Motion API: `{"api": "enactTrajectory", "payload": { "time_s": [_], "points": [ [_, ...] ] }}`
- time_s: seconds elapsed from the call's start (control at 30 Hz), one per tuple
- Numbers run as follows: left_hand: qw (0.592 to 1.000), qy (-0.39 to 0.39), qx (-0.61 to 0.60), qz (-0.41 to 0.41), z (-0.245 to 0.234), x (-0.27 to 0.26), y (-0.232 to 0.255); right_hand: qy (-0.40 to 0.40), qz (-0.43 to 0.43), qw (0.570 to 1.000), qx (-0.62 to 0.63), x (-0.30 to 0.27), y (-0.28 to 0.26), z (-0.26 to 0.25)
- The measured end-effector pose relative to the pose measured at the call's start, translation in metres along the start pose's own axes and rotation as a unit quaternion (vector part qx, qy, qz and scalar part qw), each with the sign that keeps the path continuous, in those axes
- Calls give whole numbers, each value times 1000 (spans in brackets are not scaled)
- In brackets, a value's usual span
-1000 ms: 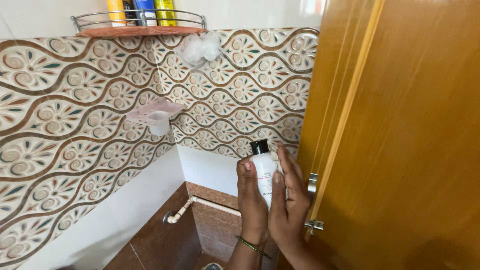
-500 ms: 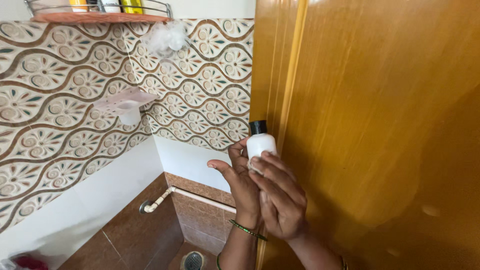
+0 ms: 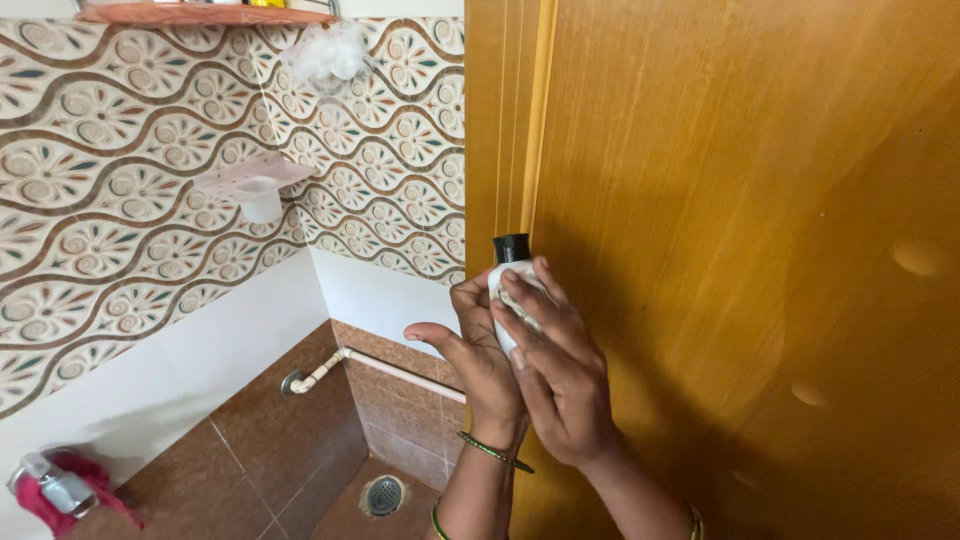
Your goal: The person wipes the exterior of a blue tube and a white bottle with a cloth, then places them on a wall-mounted bathroom shelf. The actions are performed in a bathroom with patterned tiles and a squat toilet.
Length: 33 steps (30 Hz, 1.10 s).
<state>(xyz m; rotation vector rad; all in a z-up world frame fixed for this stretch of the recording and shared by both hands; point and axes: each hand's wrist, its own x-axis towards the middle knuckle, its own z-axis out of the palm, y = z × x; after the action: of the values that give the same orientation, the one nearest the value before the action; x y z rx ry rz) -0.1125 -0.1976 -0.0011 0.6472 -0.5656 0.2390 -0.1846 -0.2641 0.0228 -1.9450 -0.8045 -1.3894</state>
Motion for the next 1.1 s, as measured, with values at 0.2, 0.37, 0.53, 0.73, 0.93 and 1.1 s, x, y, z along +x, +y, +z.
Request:
{"api": "enactTrajectory", "payload": {
  "time_s": [0.2, 0.37, 0.53, 0.73, 0.93, 1.1],
  "points": [
    [995, -29, 76, 65, -4, -8, 1, 3, 21, 999, -46, 6, -8, 7],
    [975, -43, 179, 128, -9, -14, 10, 2, 55, 997, -53, 33, -13, 14],
    [965, -81, 233, 89, -24, -13, 43, -27, 108, 994, -16, 58, -18, 20],
    [912, -129, 378, 97, -48, 1, 108, -158, 52, 981, 103, 87, -9, 25],
    [875, -136, 458, 77, -51, -4, 151, -156, 60, 982, -84, 94, -25, 55],
    [875, -153, 458, 11, -59, -6, 167, -225, 119, 955, -151, 106, -27, 66]
  ]
}}
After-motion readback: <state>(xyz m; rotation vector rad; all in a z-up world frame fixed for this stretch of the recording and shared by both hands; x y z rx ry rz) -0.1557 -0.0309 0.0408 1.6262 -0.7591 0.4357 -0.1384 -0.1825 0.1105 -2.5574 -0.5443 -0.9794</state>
